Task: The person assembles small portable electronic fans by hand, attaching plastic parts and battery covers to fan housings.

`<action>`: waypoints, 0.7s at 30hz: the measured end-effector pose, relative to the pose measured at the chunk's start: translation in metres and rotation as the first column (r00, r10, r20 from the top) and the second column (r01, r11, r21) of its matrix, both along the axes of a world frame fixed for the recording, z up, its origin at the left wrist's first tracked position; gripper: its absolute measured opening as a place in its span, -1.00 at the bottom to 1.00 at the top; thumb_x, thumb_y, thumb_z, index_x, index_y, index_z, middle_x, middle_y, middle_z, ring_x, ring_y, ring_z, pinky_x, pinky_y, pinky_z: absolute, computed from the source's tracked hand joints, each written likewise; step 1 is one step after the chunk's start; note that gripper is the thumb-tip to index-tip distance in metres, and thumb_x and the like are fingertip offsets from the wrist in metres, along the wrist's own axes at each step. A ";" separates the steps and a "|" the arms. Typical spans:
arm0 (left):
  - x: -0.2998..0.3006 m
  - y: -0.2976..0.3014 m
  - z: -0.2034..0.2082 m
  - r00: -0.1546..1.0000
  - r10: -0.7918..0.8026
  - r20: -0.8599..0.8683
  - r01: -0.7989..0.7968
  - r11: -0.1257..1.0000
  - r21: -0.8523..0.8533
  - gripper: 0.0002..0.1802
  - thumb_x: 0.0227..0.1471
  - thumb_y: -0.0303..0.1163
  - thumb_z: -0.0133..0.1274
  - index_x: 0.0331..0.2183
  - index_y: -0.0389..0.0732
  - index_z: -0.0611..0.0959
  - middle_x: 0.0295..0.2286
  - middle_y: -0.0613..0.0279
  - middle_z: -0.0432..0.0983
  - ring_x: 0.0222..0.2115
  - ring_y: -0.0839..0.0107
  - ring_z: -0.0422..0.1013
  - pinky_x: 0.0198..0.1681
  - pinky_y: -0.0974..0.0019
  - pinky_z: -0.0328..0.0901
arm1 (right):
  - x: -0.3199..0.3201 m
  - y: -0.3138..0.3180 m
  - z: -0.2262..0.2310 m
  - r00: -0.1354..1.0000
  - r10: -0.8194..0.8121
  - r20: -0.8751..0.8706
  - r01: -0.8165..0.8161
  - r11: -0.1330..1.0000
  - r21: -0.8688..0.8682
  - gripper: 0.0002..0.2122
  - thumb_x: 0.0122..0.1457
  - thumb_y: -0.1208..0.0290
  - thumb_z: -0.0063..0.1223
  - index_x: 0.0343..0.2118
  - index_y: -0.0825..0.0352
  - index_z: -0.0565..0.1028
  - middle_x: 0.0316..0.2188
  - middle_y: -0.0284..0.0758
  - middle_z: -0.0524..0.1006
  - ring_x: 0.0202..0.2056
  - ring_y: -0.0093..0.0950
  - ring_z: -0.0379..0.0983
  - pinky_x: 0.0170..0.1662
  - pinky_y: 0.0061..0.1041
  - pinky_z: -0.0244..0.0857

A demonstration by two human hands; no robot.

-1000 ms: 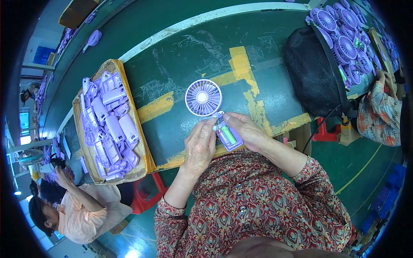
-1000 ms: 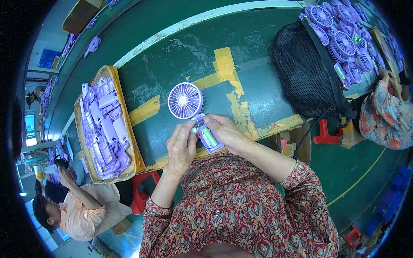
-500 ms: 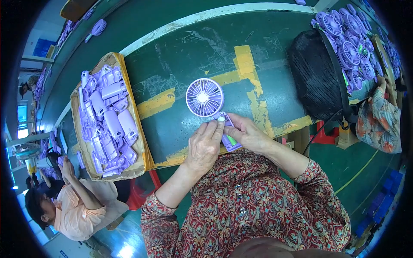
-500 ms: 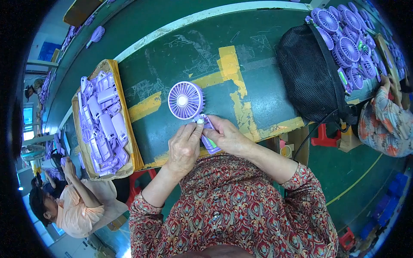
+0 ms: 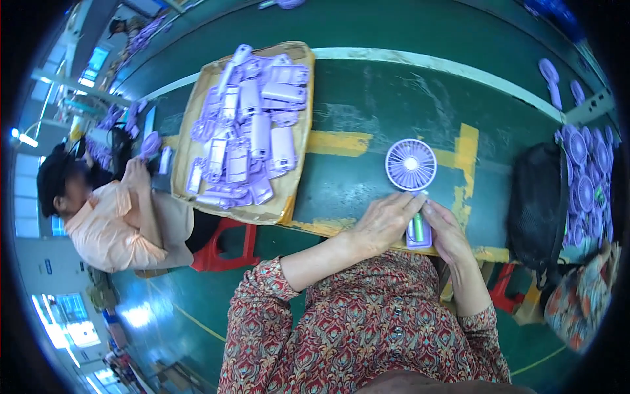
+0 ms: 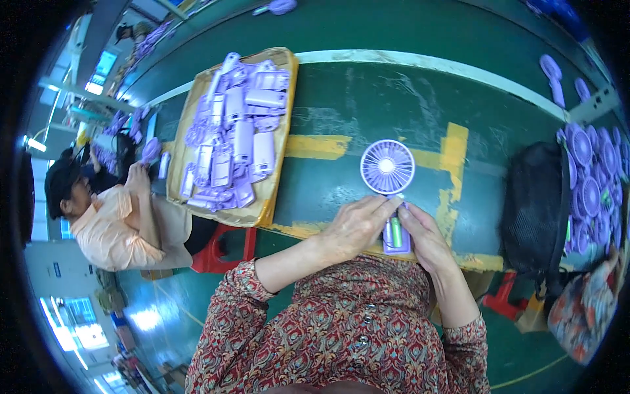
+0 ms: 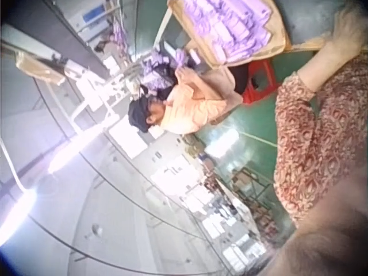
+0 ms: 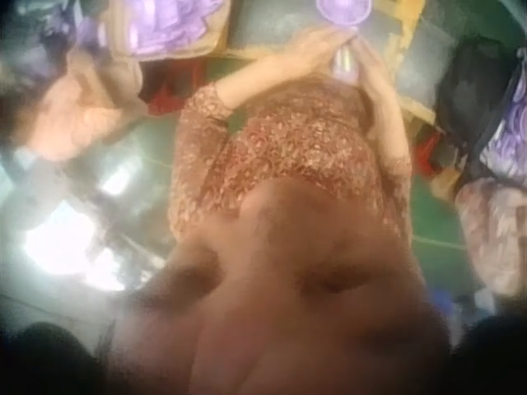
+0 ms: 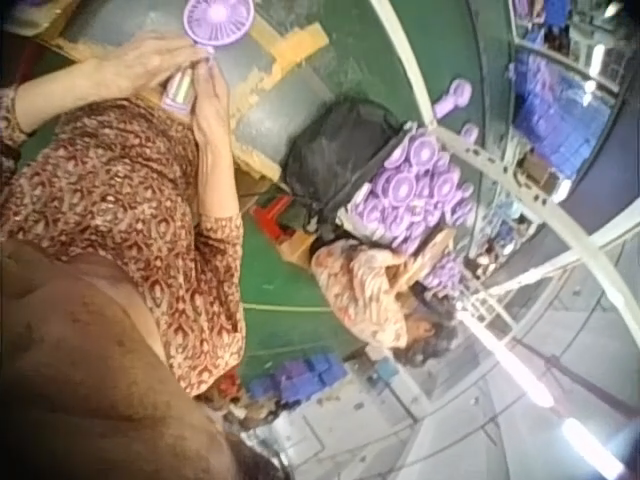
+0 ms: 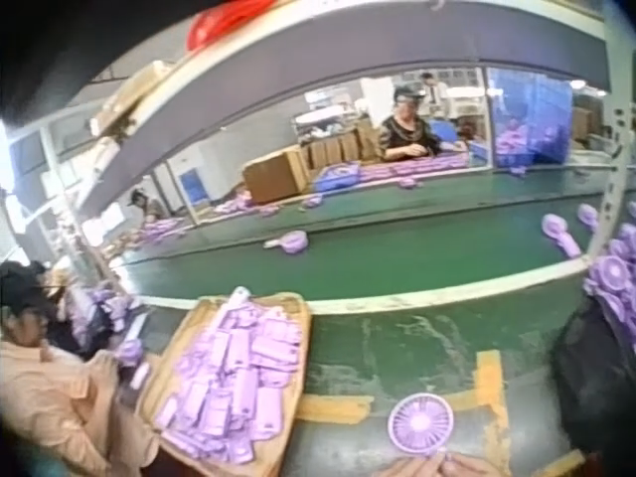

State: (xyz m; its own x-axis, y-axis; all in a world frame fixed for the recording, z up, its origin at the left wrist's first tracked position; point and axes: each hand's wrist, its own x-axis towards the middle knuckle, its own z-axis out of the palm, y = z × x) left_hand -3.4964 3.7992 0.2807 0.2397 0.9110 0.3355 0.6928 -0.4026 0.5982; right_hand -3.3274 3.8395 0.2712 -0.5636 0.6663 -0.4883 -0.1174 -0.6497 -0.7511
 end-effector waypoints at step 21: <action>-0.246 0.131 0.010 0.509 0.300 -0.807 -0.391 0.916 0.094 -0.62 -0.30 -0.53 0.11 -0.27 -0.19 0.57 -0.29 0.07 0.44 -0.22 0.10 0.36 -0.13 0.16 0.32 | 0.006 0.016 -0.025 0.994 -0.029 -0.102 0.025 0.999 -0.043 -0.66 0.25 0.37 -0.23 -0.01 0.51 0.27 -0.12 -0.13 0.44 -0.10 -0.38 0.42 0.01 -0.46 0.29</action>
State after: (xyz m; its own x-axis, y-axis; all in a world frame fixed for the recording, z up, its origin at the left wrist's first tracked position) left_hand -3.7427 3.9302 0.2903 0.0232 0.9959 0.0877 0.9689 -0.0007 -0.2474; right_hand -3.3214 3.8555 0.2461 -0.5941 0.6620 -0.4569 -0.2102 -0.6760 -0.7063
